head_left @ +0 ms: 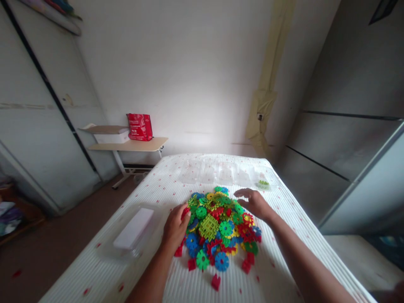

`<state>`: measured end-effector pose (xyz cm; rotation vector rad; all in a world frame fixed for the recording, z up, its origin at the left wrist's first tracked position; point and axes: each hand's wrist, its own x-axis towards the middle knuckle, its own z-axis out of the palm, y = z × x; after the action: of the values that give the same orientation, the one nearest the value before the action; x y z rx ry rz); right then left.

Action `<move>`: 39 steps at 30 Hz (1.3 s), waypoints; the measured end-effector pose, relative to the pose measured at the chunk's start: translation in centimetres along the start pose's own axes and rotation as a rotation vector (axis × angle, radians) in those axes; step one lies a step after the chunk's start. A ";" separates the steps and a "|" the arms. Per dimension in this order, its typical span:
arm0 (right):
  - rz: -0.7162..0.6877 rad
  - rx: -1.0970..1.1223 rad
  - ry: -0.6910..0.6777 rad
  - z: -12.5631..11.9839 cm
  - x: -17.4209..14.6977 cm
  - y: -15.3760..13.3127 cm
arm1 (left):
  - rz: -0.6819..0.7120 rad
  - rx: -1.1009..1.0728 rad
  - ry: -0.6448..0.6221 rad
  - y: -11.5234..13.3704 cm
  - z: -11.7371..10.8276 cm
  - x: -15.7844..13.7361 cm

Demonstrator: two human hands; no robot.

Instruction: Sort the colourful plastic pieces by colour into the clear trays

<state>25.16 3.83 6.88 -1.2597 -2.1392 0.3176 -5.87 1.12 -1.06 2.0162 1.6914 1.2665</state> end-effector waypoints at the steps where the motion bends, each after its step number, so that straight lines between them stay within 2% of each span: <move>1: 0.003 -0.026 -0.022 0.3 0.2 -0.1 | 0.000 0.004 -0.004 0.0 0.0 0.0; 8: -0.005 -0.128 -0.044 2.9 1.1 -1.2 | 0.008 0.035 -0.004 -0.1 0.2 0.0; 13: 0.179 -0.145 -0.119 4.3 1.0 -2.0 | 0.018 0.044 -0.011 -0.3 0.3 0.0; 16: 0.273 -0.068 -0.162 4.3 0.9 -1.7 | 0.010 0.045 -0.020 -0.3 0.3 -0.1; 22: 0.326 -0.099 -0.132 3.5 0.5 -0.5 | -0.002 0.049 -0.038 -0.2 0.3 -0.1; 25: 0.267 -0.127 -0.088 3.1 0.2 0.5 | -0.006 0.044 -0.039 -0.2 0.4 -0.1; 29: 0.061 -0.202 0.016 2.5 -0.2 1.3 | 0.001 0.050 -0.030 -0.3 0.5 -0.1; 34: -0.131 -0.368 0.049 1.4 -0.6 -0.3 | -0.003 0.058 -0.038 -0.3 0.4 -0.1; 37: -0.138 -0.448 0.025 0.8 -0.6 -1.1 | -0.009 0.053 -0.047 -0.2 0.3 -0.1; 39: -0.082 -0.487 0.016 0.4 -0.7 -0.8 | -0.010 0.051 -0.051 -0.1 0.3 -0.2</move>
<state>24.60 2.85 6.71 -1.4166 -2.3275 -0.2667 -5.76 1.13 -1.40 2.0472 1.7252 1.1702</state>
